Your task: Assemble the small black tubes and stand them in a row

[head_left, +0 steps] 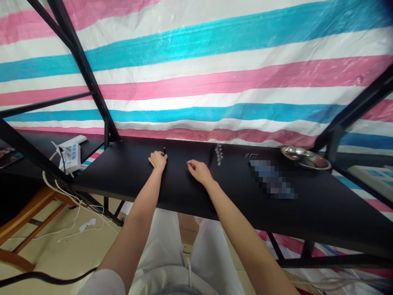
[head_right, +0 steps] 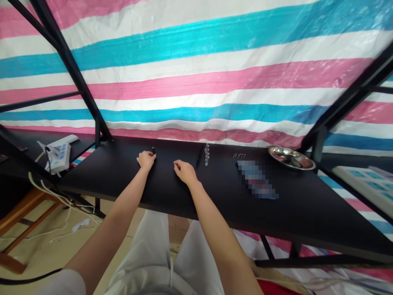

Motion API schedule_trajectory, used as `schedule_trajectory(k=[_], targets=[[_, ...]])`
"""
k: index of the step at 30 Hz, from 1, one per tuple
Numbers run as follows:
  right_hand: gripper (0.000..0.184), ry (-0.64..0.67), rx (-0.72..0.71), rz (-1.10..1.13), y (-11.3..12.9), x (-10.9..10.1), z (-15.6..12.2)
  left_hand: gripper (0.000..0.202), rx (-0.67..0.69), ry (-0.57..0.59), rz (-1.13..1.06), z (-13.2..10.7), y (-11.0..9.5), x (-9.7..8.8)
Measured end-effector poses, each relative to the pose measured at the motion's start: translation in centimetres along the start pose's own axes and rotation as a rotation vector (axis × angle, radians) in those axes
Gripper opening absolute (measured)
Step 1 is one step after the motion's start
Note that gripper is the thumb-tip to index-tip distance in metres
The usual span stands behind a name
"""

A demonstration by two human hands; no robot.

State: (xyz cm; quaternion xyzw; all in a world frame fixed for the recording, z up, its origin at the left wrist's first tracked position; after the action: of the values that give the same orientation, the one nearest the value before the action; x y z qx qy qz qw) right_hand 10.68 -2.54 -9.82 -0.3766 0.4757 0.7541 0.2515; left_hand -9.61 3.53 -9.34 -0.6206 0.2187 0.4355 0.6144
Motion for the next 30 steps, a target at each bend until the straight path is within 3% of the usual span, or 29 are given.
schedule_trajectory(k=[6, 9, 17, 21, 26, 30], targets=[[0.025, -0.020, -0.020, 0.019, 0.4, -0.3, -0.1, 0.012, -0.002, 0.005, 0.017, 0.6, 0.2, 0.2], [0.027, -0.094, -0.033, 0.037, 0.7, -0.9, -0.3, 0.012, -0.002, 0.006, 0.015, 0.6, 0.2, 0.2], [0.030, -0.628, -0.014, -0.009, -0.2, -6.2, -2.2, 0.021, 0.004, -0.014, 0.025, 0.0, 0.0, -0.1], [0.030, -0.739, 0.121, -0.052, -2.8, -8.8, -3.3, 0.047, 0.043, -0.100, -0.008, -0.9, -0.6, -0.7], [0.027, -0.586, 0.463, -0.055, -7.9, -9.6, -4.5, 0.062, 0.147, -0.190, -0.085, -2.1, -1.9, -1.5], [0.033, -0.326, 0.739, -0.024, -11.1, -8.2, -5.1, 0.053, 0.417, -0.202, -0.144, -3.7, -4.1, -1.5]])
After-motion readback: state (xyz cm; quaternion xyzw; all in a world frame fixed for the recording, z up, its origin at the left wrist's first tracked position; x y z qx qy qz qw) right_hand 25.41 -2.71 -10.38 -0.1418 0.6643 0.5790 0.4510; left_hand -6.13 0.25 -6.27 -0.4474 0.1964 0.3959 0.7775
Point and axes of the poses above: each hand's wrist, its own z-axis towards the middle knuckle, its own x-axis out of the palm, y = z × x, the point moved 5 cm from there along z, towards the middle knuckle, and after that the axes turned 12 degrees about y, right-handed, at the moved point
